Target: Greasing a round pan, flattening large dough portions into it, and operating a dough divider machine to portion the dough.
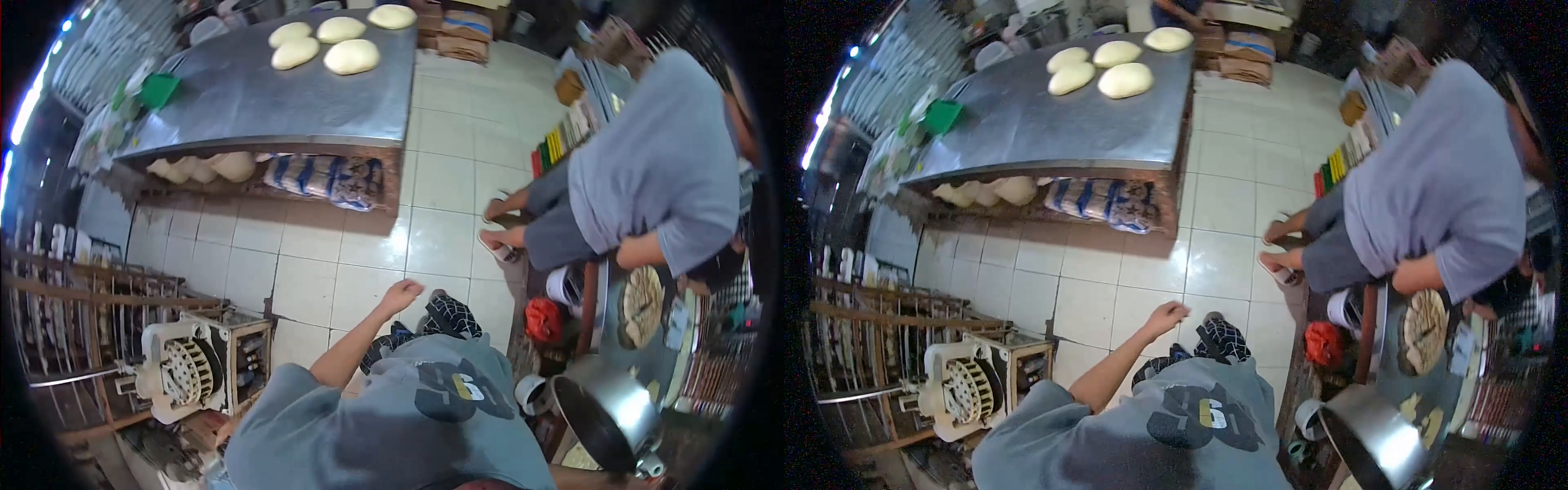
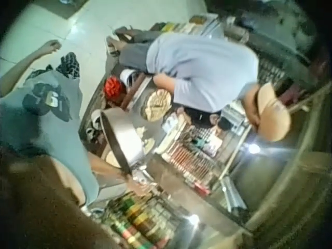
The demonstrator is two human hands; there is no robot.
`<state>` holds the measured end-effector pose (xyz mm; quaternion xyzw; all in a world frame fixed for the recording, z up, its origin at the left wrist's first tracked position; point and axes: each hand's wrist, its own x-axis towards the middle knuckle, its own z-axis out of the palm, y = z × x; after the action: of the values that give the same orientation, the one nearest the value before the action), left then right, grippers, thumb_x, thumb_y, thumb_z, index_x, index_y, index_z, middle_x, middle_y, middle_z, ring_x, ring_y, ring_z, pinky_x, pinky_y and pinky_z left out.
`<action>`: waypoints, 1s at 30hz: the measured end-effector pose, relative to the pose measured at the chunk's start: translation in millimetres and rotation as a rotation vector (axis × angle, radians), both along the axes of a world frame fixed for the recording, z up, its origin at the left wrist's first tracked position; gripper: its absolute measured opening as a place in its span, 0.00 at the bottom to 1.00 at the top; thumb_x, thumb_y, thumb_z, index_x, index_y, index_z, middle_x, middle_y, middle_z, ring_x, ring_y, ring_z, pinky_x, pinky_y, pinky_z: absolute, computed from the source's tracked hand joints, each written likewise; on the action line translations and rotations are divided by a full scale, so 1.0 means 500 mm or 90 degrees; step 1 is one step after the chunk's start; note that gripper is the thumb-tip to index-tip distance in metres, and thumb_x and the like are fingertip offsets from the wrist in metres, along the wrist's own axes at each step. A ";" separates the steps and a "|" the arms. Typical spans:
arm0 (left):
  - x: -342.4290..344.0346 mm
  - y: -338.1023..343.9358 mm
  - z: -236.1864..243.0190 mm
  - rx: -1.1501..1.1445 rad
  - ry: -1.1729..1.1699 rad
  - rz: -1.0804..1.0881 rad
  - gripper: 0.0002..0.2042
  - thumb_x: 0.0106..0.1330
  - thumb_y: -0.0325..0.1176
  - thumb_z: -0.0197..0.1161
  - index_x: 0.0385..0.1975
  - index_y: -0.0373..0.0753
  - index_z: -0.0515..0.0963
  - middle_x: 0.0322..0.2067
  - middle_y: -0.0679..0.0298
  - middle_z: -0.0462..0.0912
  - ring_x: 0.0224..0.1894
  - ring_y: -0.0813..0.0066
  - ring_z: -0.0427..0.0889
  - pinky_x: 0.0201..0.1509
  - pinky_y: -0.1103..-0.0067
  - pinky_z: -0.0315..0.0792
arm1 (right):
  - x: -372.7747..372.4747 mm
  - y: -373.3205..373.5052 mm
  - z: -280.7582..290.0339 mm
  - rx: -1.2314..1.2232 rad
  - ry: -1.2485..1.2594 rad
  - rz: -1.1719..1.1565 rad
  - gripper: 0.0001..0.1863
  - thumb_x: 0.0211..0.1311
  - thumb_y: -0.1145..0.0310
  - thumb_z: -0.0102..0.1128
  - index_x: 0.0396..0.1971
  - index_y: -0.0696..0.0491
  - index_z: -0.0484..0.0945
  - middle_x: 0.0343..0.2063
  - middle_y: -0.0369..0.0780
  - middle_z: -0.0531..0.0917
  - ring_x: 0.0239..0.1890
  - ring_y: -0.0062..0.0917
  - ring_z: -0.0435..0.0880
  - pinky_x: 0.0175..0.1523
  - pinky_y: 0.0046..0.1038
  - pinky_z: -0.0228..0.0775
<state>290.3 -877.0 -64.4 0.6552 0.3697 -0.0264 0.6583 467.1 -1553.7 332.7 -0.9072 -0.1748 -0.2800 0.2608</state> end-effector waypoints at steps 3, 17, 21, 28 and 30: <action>0.091 0.076 0.190 -0.173 -0.159 -0.081 0.21 0.64 0.48 0.58 0.50 0.40 0.74 0.40 0.66 0.81 0.39 0.78 0.79 0.42 0.81 0.72 | 0.054 0.327 -0.071 0.060 -0.080 -0.018 0.20 0.61 0.56 0.52 0.50 0.49 0.74 0.41 0.43 0.81 0.41 0.27 0.80 0.41 0.28 0.72; 0.006 0.817 0.436 -0.408 -0.416 0.363 0.29 0.70 0.57 0.43 0.56 0.36 0.68 0.50 0.60 0.75 0.52 0.73 0.73 0.58 0.74 0.69 | 0.194 1.765 -0.569 0.441 0.390 0.139 0.21 0.45 0.59 0.74 0.24 0.59 0.74 0.22 0.33 0.75 0.24 0.21 0.69 0.33 0.27 0.65; -0.196 1.048 0.334 -0.254 -0.510 0.520 0.27 0.70 0.49 0.47 0.61 0.36 0.62 0.57 0.58 0.69 0.58 0.68 0.70 0.61 0.72 0.65 | 0.026 2.107 -0.598 0.272 0.587 0.201 0.22 0.47 0.56 0.73 0.23 0.57 0.72 0.21 0.34 0.74 0.22 0.21 0.67 0.30 0.27 0.63; -0.458 1.436 0.193 -0.067 -0.284 0.817 0.20 0.69 0.29 0.48 0.62 0.39 0.62 0.51 0.60 0.74 0.49 0.70 0.74 0.52 0.74 0.70 | -0.168 2.591 -0.626 0.295 0.746 0.458 0.16 0.67 0.59 0.52 0.42 0.57 0.76 0.25 0.33 0.77 0.24 0.15 0.73 0.29 0.19 0.64; -0.509 1.528 0.154 -0.077 -0.357 0.820 0.19 0.70 0.27 0.46 0.60 0.39 0.64 0.45 0.62 0.76 0.41 0.73 0.76 0.43 0.77 0.73 | -0.206 2.702 -0.614 0.317 0.898 0.490 0.14 0.69 0.62 0.48 0.45 0.56 0.76 0.25 0.33 0.78 0.24 0.13 0.75 0.28 0.18 0.67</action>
<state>35.8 -113.2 12.5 0.2503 0.4981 0.5182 0.6486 364.3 -202.5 25.7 -0.6625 -0.2012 0.4308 0.5788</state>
